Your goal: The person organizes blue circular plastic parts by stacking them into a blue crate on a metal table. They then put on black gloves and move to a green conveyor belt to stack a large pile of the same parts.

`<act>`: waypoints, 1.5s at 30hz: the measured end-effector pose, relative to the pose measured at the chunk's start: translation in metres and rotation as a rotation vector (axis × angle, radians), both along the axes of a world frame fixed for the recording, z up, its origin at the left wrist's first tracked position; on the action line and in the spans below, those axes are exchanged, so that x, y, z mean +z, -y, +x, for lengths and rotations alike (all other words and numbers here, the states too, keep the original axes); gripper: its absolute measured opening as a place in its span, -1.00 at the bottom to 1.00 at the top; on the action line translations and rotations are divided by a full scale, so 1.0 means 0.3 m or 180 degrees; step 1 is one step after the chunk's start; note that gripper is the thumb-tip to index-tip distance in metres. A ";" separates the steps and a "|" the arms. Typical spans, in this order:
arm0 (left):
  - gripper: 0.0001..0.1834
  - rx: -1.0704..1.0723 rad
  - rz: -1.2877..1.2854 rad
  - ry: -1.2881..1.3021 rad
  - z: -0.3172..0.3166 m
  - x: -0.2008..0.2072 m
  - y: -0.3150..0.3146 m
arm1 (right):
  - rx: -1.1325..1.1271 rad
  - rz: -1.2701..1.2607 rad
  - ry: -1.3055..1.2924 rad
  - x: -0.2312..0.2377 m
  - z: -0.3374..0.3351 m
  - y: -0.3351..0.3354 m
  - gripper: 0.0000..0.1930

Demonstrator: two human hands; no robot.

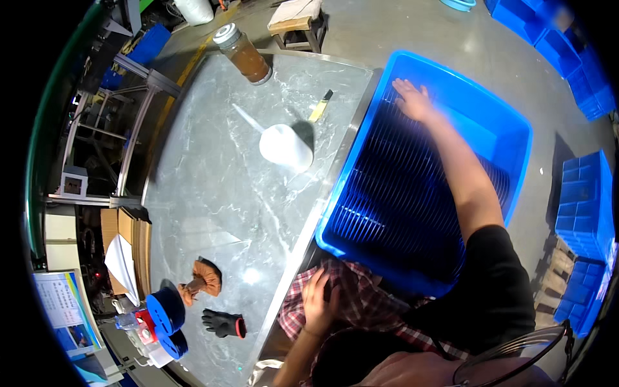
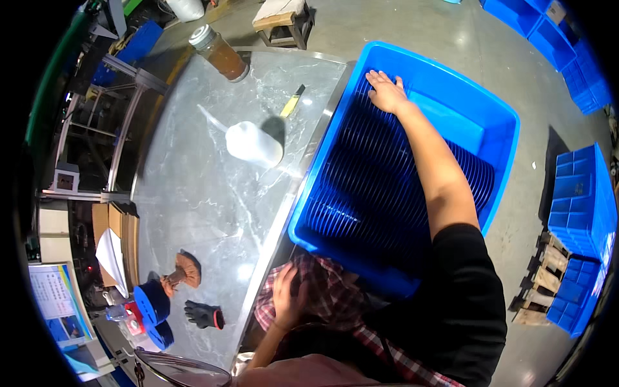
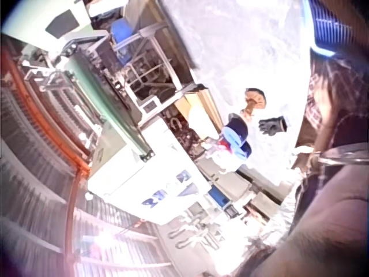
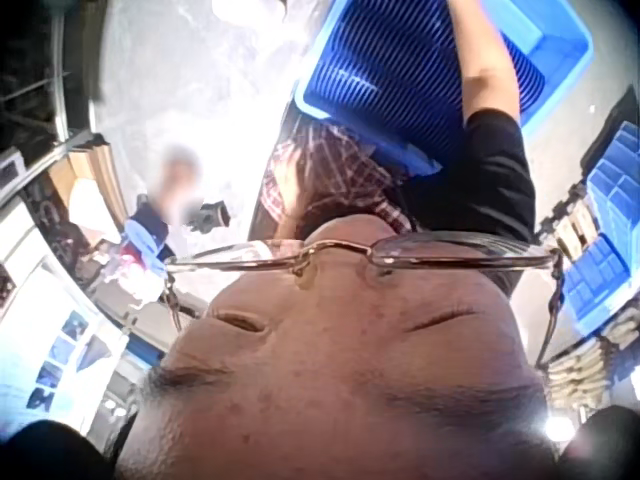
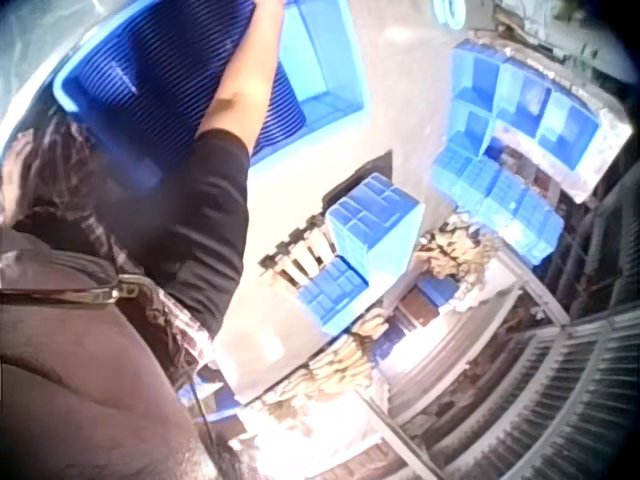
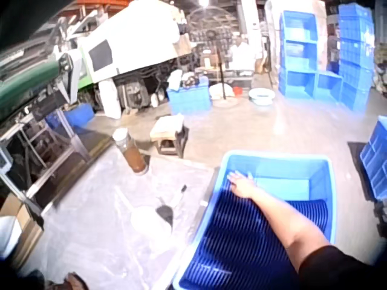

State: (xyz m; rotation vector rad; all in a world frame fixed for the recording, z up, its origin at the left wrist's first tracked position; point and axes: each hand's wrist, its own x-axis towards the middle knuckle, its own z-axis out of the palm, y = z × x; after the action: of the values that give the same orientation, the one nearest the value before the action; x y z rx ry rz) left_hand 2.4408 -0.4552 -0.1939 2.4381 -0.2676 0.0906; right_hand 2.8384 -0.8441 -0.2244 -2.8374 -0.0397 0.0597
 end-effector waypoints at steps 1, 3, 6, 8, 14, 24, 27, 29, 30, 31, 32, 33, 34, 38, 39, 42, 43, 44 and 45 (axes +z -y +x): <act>-0.54 0.0173 0.0372 0.0084 -0.078 0.005 -0.057 | -0.0039 -0.0061 -0.0154 0.027 -0.012 -0.015 -0.51; -0.59 0.0645 0.0833 0.0075 -0.236 0.007 -0.144 | -0.0330 0.0194 0.0262 0.078 -0.068 -0.050 -0.55; -0.38 0.1209 0.1650 0.0401 -0.418 -0.009 -0.198 | -0.0328 0.1195 0.2298 0.115 -0.258 -0.189 -0.69; -0.23 0.1211 0.2124 0.0517 -0.477 -0.038 -0.194 | 0.0453 0.1704 0.2117 0.113 -0.465 -0.336 -0.73; -0.45 0.1525 0.1816 0.0317 -0.543 -0.059 -0.212 | 0.2495 0.2039 0.0127 0.026 -1.249 -0.853 -0.64; -0.62 0.2080 -0.1059 0.0752 -0.594 0.171 -0.271 | 0.2621 0.1516 -0.0307 -0.013 -1.364 -0.953 -0.58; -0.66 0.2332 -0.2507 0.1378 -0.686 0.467 -0.372 | 0.2290 0.1470 -0.0817 0.030 -1.344 -0.974 -0.37; -0.63 0.2054 -0.2773 0.1954 -0.770 0.652 -0.393 | 0.2216 0.1454 -0.1060 -0.004 -1.292 -1.043 -0.44; -0.58 0.1498 -0.2637 0.2370 -0.814 0.739 -0.371 | 0.2009 0.1370 -0.1283 -0.024 -1.265 -1.070 -0.52; -0.52 0.1171 -0.2602 0.2664 -0.853 0.814 -0.336 | 0.2116 0.1428 -0.1340 -0.032 -1.235 -1.078 -0.47; -0.46 0.0672 -0.2567 0.2768 -0.890 0.871 -0.293 | 0.2281 0.1365 -0.1193 -0.057 -1.217 -1.099 -0.50; -0.41 0.0258 -0.2549 0.2847 -0.918 0.912 -0.254 | 0.2451 0.1387 -0.0959 -0.070 -1.204 -1.102 -0.52; -0.40 0.0210 -0.2873 0.2967 -0.925 0.934 -0.188 | 0.2499 0.1442 -0.1001 -0.092 -1.196 -1.102 -0.53; -0.41 -0.0812 -0.3432 0.3471 -0.944 0.991 -0.101 | 0.2580 0.1761 -0.1085 -0.139 -1.205 -1.059 -0.56; -0.42 -0.0874 -0.3524 0.3501 -0.942 0.995 -0.095 | 0.2427 0.1388 -0.0773 -0.145 -1.207 -1.047 -0.56; -0.46 -0.0741 -0.3693 0.3336 -0.944 1.002 -0.091 | 0.2221 0.1502 -0.0805 -0.162 -1.200 -1.021 -0.56; -0.47 -0.0766 -0.3726 0.3365 -0.941 1.005 -0.087 | 0.2143 0.1573 -0.0982 -0.166 -1.192 -1.016 -0.56; -0.48 -0.0755 -0.3733 0.3384 -0.940 1.008 -0.089 | 0.2066 0.1745 -0.1103 -0.169 -1.184 -1.011 -0.56; -0.50 -0.0778 -0.3754 0.3410 -0.933 1.011 -0.088 | 0.1926 0.1846 -0.1213 -0.174 -1.177 -1.006 -0.55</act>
State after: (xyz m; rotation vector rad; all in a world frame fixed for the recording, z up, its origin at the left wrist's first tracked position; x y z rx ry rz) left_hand 2.1610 -0.4288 0.1093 0.9914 -0.7104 1.0991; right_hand 2.4852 -0.5423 -0.2765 -2.1047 -0.7028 0.6063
